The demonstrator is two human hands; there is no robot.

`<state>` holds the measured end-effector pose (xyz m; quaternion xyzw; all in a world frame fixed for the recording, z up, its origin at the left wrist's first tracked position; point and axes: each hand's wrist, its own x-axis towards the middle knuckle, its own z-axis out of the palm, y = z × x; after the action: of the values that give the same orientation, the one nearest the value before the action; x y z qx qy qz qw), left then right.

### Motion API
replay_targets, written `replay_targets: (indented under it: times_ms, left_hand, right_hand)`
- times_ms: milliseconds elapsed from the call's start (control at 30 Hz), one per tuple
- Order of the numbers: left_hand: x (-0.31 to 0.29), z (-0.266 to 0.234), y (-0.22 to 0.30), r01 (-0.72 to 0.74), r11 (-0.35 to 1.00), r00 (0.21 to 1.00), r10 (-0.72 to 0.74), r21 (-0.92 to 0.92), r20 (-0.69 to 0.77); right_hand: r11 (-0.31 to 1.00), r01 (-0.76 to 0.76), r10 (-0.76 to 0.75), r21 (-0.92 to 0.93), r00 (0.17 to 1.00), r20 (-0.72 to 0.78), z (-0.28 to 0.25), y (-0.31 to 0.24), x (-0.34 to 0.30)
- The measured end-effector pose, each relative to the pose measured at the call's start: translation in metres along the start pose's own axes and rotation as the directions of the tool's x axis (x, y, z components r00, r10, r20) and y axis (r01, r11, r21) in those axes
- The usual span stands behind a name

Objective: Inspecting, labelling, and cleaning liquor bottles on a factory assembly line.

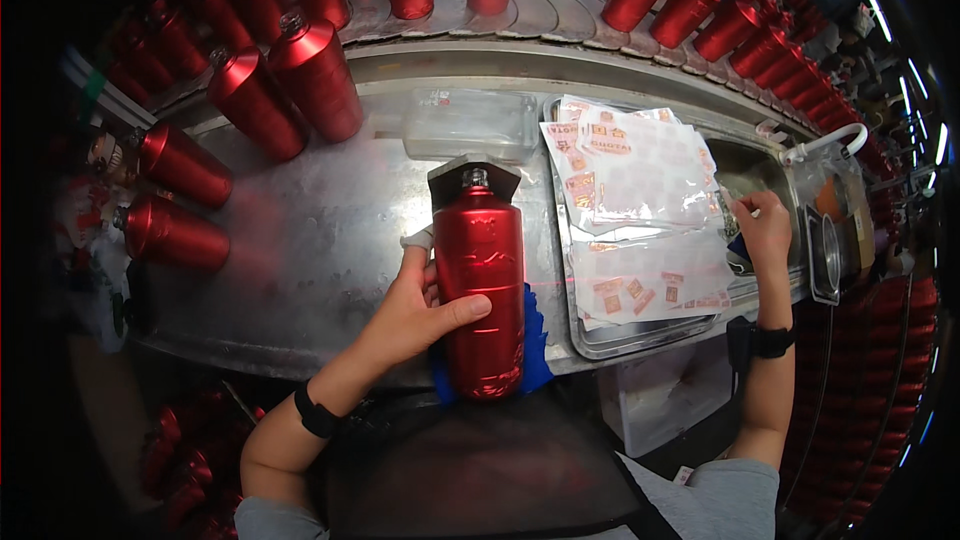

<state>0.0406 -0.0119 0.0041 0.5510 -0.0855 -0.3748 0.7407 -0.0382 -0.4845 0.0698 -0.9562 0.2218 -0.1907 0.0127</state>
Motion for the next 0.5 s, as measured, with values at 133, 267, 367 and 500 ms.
replay_targets:
  times_ms: [133,267,367,500]
  left_hand:
    - [-0.004,-0.010,0.011,0.016,0.996,0.997,-0.010,-0.087,0.073]
    - [-0.008,-0.008,0.013,-0.033,0.999,0.999,0.034,-0.043,0.022]
    - [-0.009,-0.012,0.011,-0.061,0.997,0.998,0.061,-0.044,0.005]
    - [-0.013,-0.013,0.022,-0.097,0.965,0.995,0.090,-0.246,-0.038]
  right_hand:
    - [0.945,0.164,-0.214,0.284,0.964,0.156,-0.040,-0.112,-0.032]
    - [0.763,0.225,-0.479,0.606,0.827,0.296,-0.074,-0.196,-0.041]
    - [0.603,0.281,-0.702,0.747,0.632,0.329,-0.080,-0.237,-0.036]
    - [0.520,0.392,-0.802,0.759,0.531,0.275,-0.053,-0.277,-0.031]
